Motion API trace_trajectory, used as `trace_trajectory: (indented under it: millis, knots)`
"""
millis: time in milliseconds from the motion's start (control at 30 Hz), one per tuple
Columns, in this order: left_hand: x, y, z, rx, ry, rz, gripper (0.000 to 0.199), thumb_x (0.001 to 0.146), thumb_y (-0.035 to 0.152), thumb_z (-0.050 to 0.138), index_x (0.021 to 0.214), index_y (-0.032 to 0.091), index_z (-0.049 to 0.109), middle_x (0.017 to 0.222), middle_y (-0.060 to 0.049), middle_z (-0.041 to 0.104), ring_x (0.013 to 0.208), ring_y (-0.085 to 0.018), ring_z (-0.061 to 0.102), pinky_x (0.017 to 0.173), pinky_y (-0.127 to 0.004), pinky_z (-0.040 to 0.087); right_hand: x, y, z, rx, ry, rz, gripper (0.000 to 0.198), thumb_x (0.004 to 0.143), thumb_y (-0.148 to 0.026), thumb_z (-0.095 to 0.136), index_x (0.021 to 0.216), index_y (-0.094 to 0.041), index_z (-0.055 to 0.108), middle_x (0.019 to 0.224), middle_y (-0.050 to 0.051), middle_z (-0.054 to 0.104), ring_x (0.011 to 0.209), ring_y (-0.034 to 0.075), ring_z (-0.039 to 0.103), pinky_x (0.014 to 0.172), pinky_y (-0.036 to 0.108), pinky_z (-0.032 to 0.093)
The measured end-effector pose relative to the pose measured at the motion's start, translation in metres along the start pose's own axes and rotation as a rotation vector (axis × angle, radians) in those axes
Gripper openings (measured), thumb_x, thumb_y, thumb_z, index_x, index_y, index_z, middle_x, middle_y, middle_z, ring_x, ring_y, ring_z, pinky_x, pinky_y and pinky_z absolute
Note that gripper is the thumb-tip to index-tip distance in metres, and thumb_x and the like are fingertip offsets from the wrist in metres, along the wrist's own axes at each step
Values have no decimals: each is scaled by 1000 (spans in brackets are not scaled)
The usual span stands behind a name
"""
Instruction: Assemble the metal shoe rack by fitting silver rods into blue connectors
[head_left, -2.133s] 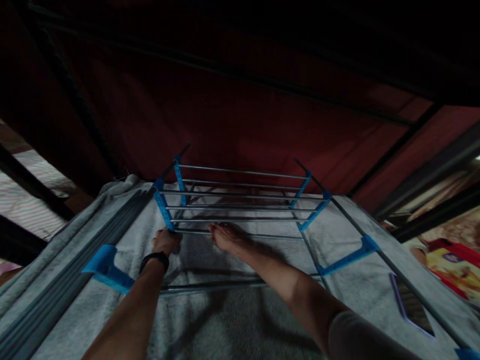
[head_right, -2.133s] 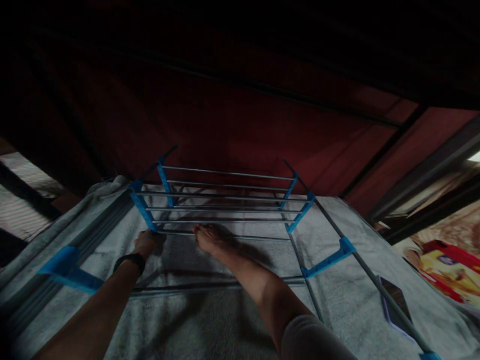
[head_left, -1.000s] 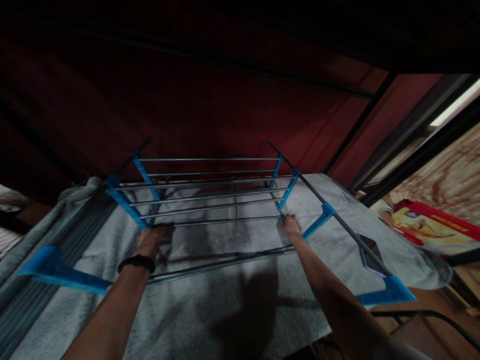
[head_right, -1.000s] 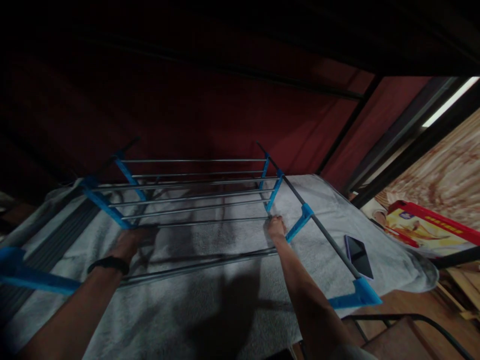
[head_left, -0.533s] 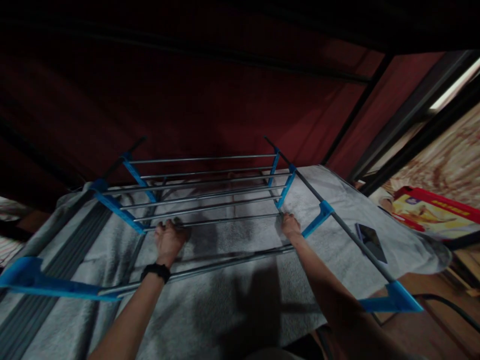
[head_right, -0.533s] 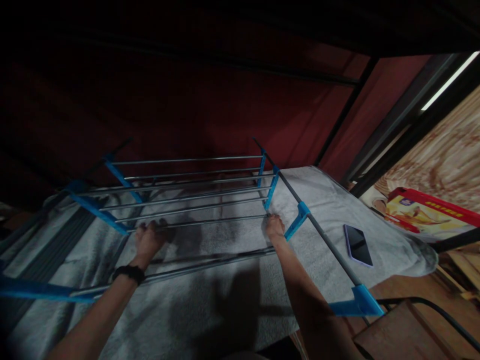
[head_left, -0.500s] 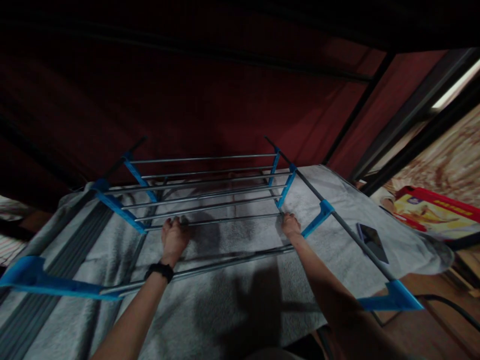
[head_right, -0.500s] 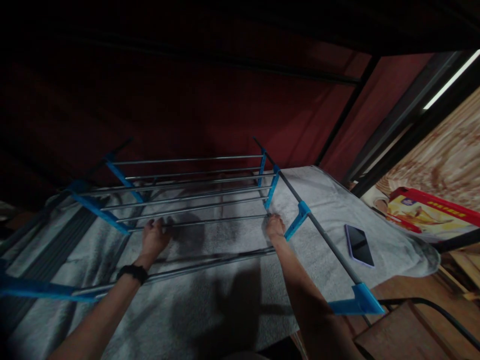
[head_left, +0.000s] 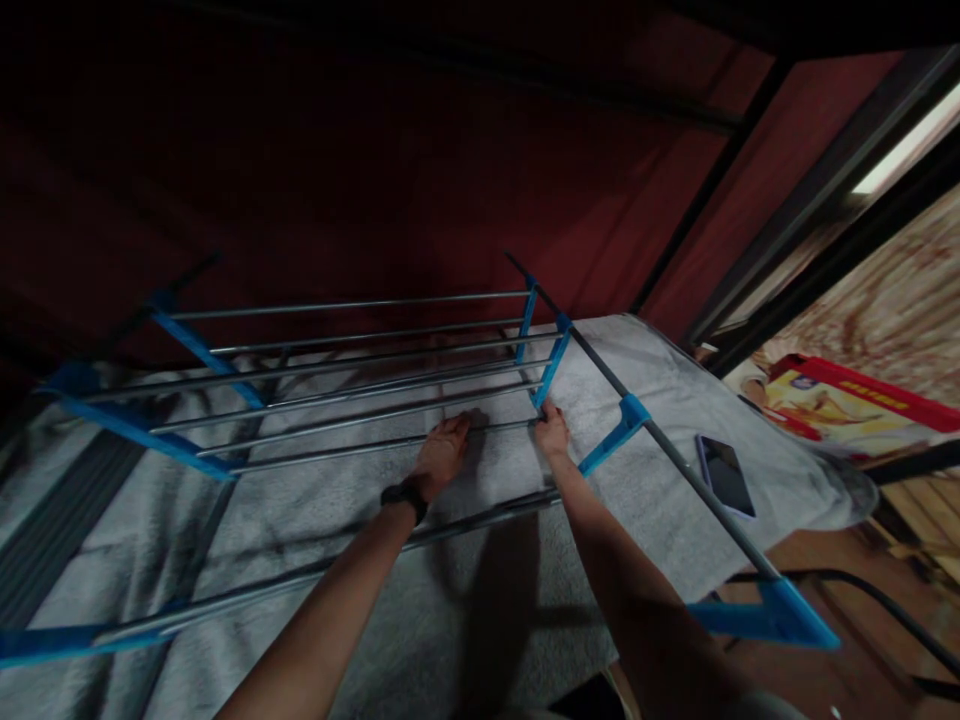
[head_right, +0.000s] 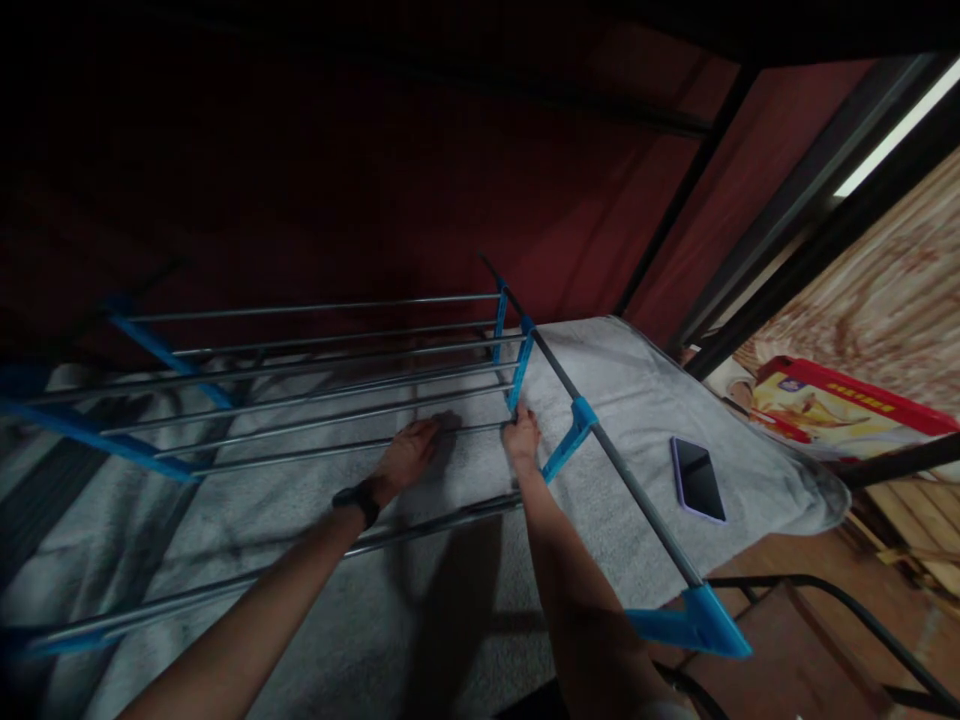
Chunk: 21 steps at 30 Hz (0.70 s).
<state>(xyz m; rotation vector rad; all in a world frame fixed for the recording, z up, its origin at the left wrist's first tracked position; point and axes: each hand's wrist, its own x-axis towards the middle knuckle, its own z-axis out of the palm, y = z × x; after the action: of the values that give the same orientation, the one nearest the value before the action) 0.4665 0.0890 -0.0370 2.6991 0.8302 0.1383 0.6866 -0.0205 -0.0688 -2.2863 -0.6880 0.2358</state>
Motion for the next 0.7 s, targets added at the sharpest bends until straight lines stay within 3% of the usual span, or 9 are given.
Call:
trace_trajectory:
  millis: [133, 233, 367, 533, 700]
  knots:
    - [26, 25, 18, 1, -67, 30, 50, 99, 14, 46, 148, 15, 53, 157, -14, 53, 143, -26, 50, 123, -42, 38, 5, 2, 2, 25, -16, 38, 73, 81, -8, 45, 152, -21, 56, 136, 11, 64, 123, 26, 62, 111, 38, 44]
    - [46, 46, 28, 16, -61, 10, 45, 100, 14, 42, 142, 14, 58, 157, -18, 52, 143, -32, 49, 119, -50, 41, 5, 1, 1, -13, -26, 37, 75, 82, -8, 45, 155, -21, 52, 135, 11, 64, 120, 26, 63, 108, 37, 46]
    - [73, 66, 35, 18, -49, 20, 39, 102, 16, 42, 134, 17, 63, 151, -16, 57, 141, -31, 50, 117, -50, 42, 3, -2, -1, -53, -37, 20, 68, 89, -12, 47, 156, -25, 49, 136, 10, 63, 120, 24, 62, 106, 36, 45]
    - [95, 66, 32, -4, -61, 29, 41, 102, 14, 39, 133, 21, 65, 138, -10, 68, 127, -24, 62, 109, -38, 49, 3, -8, 0, -54, -21, 49, 53, 98, -25, 52, 151, -24, 55, 136, 12, 62, 124, 26, 58, 109, 38, 42]
    - [102, 58, 29, -14, -83, 24, 52, 102, 12, 36, 146, 29, 57, 149, -7, 62, 132, -23, 61, 112, -37, 48, 4, -13, 1, -69, -18, 72, 48, 102, -31, 50, 150, -27, 56, 133, 11, 63, 123, 27, 58, 107, 40, 41]
